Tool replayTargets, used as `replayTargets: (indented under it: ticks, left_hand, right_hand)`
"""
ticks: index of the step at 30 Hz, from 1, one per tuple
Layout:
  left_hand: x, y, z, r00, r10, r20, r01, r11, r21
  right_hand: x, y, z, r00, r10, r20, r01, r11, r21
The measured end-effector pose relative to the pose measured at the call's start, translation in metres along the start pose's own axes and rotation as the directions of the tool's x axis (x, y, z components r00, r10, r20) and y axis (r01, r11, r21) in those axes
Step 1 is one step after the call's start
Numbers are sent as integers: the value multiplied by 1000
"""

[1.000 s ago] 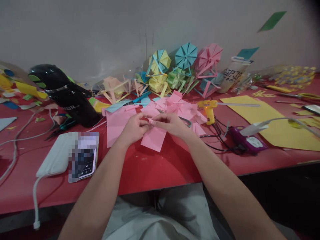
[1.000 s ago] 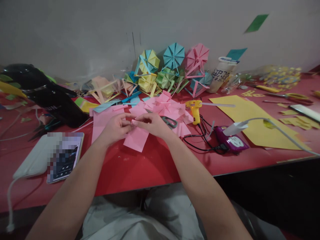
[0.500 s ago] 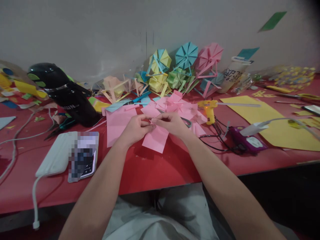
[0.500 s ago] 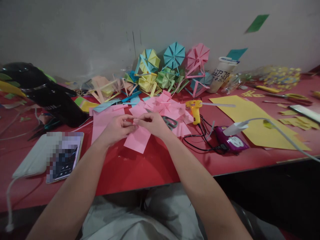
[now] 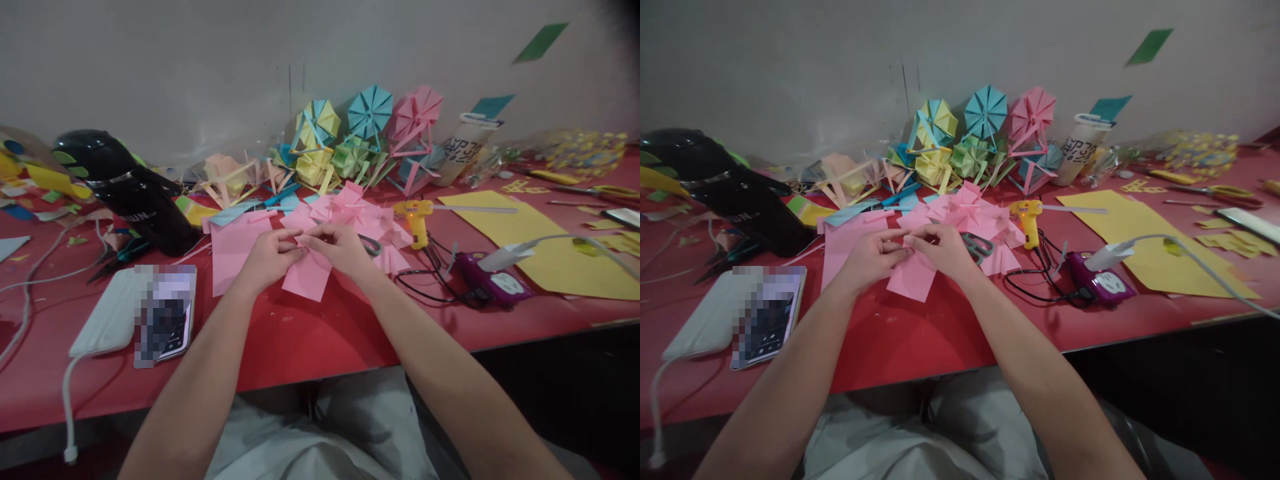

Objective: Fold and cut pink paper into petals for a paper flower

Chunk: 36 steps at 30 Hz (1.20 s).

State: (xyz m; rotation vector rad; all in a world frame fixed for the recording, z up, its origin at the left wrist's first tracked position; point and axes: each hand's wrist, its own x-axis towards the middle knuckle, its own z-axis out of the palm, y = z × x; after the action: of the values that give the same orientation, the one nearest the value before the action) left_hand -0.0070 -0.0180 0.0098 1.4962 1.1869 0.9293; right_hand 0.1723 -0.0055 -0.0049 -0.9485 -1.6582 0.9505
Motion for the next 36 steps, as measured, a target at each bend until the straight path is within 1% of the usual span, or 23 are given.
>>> replayTargets:
  ticks: [2,4,7,9,13,17,19,22,25,28,30,32,34,36]
  left_hand:
    - [1,0,-1,997,18,-69,-19,1000,-7]
    - [1,2,-1,996,33,-87,-36,998,-44]
    - [1,5,1,999,33,-27,-35,993,-111]
    - [1,6,2,999,39,-9,-39,993,-114]
    - [3,4,1,989,135,-63,-136,990,-21]
    - [7,0,-3,954,242,-176,-226,968,104]
    - [7,0,-5,941,262,-213,-234,961,146]
    - [5,3,-5,959,217,-184,-198,973,117]
    - [4,6,-5,974,176,-144,-167,983,76]
    - [4,7,-5,958,213,-191,-189,972,137]
    - [4,7,-5,941,248,-230,-209,961,180]
    - [4,6,-5,938,249,-241,-213,963,166]
    - [5,5,-5,960,191,-203,-177,981,84]
    - [5,3,-5,985,105,-136,-106,994,-4]
  right_hand:
    - [1,1,-2,1000,4,-11,-5,1000,-19]
    - [1,2,-5,1000,0,-7,0,998,-57]
    - [1,1,-9,1000,-21,5,21,994,-110]
    - [1,-1,-10,999,-32,12,33,992,-126]
    - [-1,-3,-9,999,-9,34,12,995,-103]
    - [-1,-3,-7,996,81,29,-80,996,-29]
    - [0,-3,-7,997,74,26,-73,997,-39]
    - [0,-3,-9,1000,2,-2,-2,996,-94]
    - [0,-4,-10,999,-9,-41,5,995,-103]
    - [-1,-4,-9,999,41,-36,-42,999,-35]
    - [-1,-3,-9,997,72,-2,-72,997,18]
    - [0,-1,-8,996,77,36,-78,996,38]
    - [1,1,-9,997,59,42,-60,998,34]
    - [3,3,-11,1000,31,3,-31,999,28]
